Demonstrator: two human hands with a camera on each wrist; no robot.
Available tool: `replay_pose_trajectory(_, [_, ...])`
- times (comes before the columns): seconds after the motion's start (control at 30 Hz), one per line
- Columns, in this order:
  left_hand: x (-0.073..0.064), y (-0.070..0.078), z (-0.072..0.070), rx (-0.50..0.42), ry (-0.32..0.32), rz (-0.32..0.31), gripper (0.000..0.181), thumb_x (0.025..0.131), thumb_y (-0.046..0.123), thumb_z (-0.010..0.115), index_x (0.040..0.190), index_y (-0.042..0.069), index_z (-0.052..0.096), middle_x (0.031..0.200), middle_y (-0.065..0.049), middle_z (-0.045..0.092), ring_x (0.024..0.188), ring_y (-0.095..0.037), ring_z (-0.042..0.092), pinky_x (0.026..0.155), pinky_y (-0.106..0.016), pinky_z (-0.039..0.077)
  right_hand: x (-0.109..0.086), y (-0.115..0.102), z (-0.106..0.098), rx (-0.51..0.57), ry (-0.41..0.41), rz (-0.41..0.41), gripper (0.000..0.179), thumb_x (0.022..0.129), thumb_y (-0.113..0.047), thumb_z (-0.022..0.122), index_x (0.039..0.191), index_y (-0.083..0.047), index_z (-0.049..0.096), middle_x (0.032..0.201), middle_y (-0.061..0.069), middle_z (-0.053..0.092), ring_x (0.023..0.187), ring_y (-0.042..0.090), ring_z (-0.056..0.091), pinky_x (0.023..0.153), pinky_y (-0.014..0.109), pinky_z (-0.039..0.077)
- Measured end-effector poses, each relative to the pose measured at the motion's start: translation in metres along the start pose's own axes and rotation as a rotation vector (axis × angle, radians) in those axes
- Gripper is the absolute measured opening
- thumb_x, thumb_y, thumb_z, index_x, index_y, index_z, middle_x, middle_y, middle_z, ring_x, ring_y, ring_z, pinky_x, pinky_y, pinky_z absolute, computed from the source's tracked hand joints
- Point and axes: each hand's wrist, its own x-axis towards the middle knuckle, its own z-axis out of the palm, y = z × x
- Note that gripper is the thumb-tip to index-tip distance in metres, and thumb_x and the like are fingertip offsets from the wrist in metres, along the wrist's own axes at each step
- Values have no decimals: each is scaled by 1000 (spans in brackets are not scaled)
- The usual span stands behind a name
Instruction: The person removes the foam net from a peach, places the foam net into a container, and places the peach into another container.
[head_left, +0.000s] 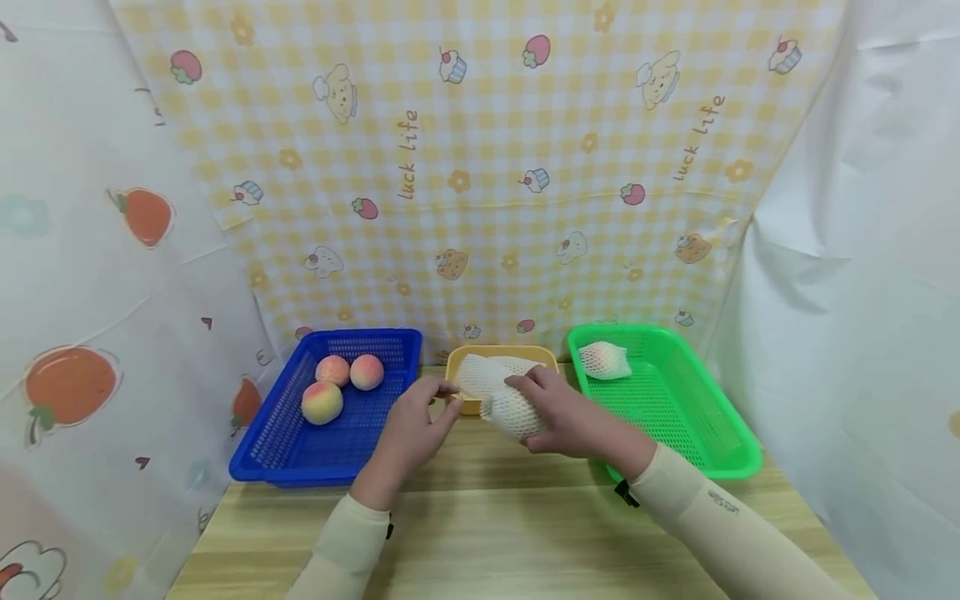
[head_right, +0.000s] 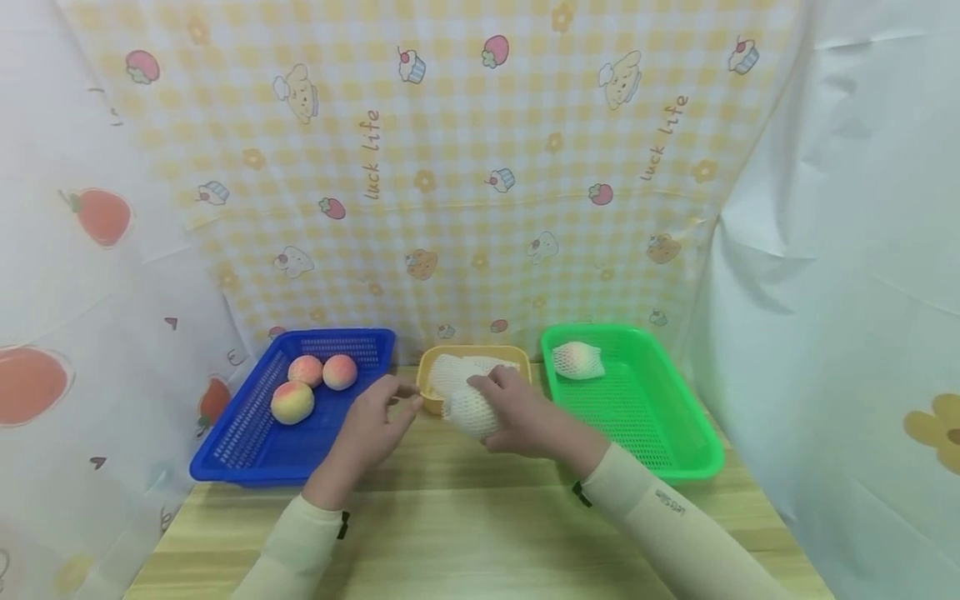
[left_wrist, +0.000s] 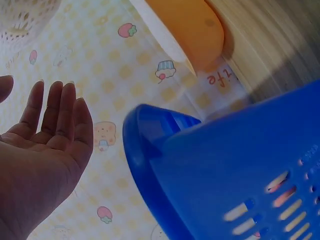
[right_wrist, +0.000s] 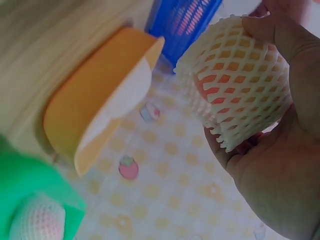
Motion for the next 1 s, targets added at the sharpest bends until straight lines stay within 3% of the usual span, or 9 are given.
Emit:
replay_pose_trajectory(0.17, [0, -1, -4, 7, 7, 12, 18, 106, 22, 78, 119, 10, 76, 119, -6, 73, 114, -27, 71, 98, -51, 60, 4, -4, 25, -10, -35, -36, 92, 81, -28, 100, 159, -11, 53, 126, 6, 54, 110, 19, 54, 87, 37, 59])
replay_pose_trajectory(0.33, [-1, 1, -6, -2, -7, 22, 20, 106, 21, 76, 119, 6, 75, 119, -7, 72, 114, -28, 70, 98, -51, 60, 5, -5, 59, -23, -90, -18, 91, 80, -34, 100, 157, -15, 55, 124, 5, 53, 108, 17, 54, 88, 38, 58])
replay_pose_trajectory(0.53, [-4, 1, -6, -3, -11, 9, 18, 106, 21, 77, 119, 9, 75, 119, -6, 73, 114, -26, 70, 99, -50, 60, 3, -3, 89, -46, -171, -3, 92, 81, -39, 98, 158, -16, 54, 125, 0, 54, 109, 13, 52, 92, 33, 55])
replay_pose_trajectory(1.0, [-6, -2, -5, 4, -19, -14, 19, 106, 22, 77, 120, 10, 75, 119, -5, 73, 114, -26, 70, 99, -49, 60, -4, 1, 97, 30, -200, 15, 96, 85, -49, 96, 161, -12, 51, 131, 1, 54, 114, 14, 54, 99, 38, 55])
